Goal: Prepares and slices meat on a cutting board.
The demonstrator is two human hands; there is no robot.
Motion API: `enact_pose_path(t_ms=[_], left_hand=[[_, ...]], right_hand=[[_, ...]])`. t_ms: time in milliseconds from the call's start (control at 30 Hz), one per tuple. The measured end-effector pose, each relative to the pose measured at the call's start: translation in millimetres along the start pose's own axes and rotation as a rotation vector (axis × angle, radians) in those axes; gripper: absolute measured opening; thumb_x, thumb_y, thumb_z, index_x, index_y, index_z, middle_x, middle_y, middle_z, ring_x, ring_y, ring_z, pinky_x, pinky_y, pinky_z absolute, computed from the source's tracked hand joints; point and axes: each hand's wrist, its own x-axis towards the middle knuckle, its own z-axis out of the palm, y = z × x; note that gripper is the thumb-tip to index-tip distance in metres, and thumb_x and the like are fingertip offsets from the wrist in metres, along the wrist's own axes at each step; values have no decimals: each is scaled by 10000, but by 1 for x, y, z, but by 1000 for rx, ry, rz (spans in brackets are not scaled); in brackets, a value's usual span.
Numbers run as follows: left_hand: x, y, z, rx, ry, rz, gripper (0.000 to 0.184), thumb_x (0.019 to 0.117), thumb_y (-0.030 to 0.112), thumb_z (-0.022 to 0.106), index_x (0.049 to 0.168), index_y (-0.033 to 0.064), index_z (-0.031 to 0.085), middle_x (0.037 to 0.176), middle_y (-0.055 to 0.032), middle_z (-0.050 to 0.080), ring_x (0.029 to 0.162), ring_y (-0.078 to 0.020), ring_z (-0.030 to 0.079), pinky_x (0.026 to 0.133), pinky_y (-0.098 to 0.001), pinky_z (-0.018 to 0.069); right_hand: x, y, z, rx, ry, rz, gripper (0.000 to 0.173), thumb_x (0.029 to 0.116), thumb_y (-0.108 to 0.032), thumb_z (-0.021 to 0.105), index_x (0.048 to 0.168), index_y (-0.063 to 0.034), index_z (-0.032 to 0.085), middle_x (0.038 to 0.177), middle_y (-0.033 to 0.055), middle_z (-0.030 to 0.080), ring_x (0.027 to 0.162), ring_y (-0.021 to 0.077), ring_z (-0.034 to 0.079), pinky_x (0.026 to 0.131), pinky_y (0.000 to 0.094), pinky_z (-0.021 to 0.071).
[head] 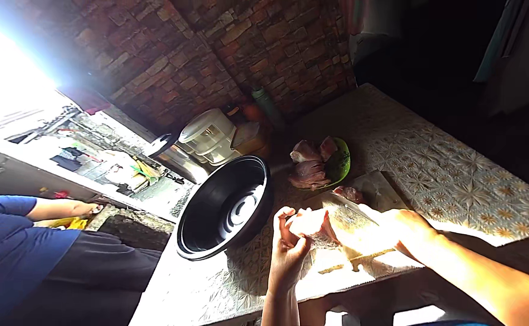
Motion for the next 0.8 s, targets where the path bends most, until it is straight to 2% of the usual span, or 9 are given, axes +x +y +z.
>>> enact_pose_path(t_ms=[33,133,267,400,467,533,633,700,800], left_hand=[[1,-6,-4,-50,21,-15,623,855,76,788,1351,116,413,1215,-44,690,1094,-156,692,957,-355,582],[11,-15,-12,-172,22,-44,550,854,69,790,1319,24,501,1197,-105,678,1062,-176,687,929,-364,586],[28,-12,-16,-145,-84,-88,646,881,70,771,1425,-22,435,1296,-102,657,1141,-186,675,997,-374,566],[33,-22,-13,-54,-128,-108,644,872,53,749,1436,-45,455,1314,-65,658,1145,-154,670,1005,-360,560],[34,-23,-10,26,-156,-36,595,867,45,754,1405,-14,508,1315,-36,651,1144,-127,658,1006,-335,553],[39,-16,-5,176,-139,69,541,851,56,773,1351,54,564,1274,6,660,1133,-104,652,1000,-312,556],[56,-2,-1,414,-95,302,483,837,-18,745,1277,136,616,1208,24,677,1120,-113,660,1006,-339,563],[63,4,0,568,-56,432,397,879,37,749,1245,150,644,1186,-5,684,1126,-132,658,1012,-350,558],[54,-13,8,876,55,529,171,923,137,715,1083,82,696,1105,-92,710,1137,-185,659,1021,-365,537]], right_hand=[[-6,8,4,6,49,-23,731,1001,-41,533,1638,-302,288,1141,249,700,1070,472,676,877,634,529],[-14,27,11,28,131,-17,632,1031,-114,532,1603,-327,369,1075,205,724,1031,432,696,861,607,541],[-26,46,23,81,300,-129,590,995,-18,564,1528,-263,512,953,185,743,887,411,731,792,590,571],[-36,60,35,260,380,-137,489,1033,-83,490,1494,-230,567,1063,198,744,942,413,722,839,617,550],[-43,64,34,398,433,-158,476,1045,-101,473,1511,-164,549,1139,234,737,971,446,716,891,647,518],[-40,73,46,363,577,-198,496,991,-75,514,1472,-165,596,989,179,763,817,367,738,769,571,578],[-33,81,53,359,669,-231,544,938,-70,532,1462,-198,611,940,123,771,756,293,736,716,510,597],[-32,80,50,363,693,-257,534,940,-85,541,1462,-175,607,907,141,761,716,303,724,686,505,590],[-31,73,47,407,692,-230,538,946,-47,546,1464,-183,607,1000,147,776,783,305,748,733,493,600]])
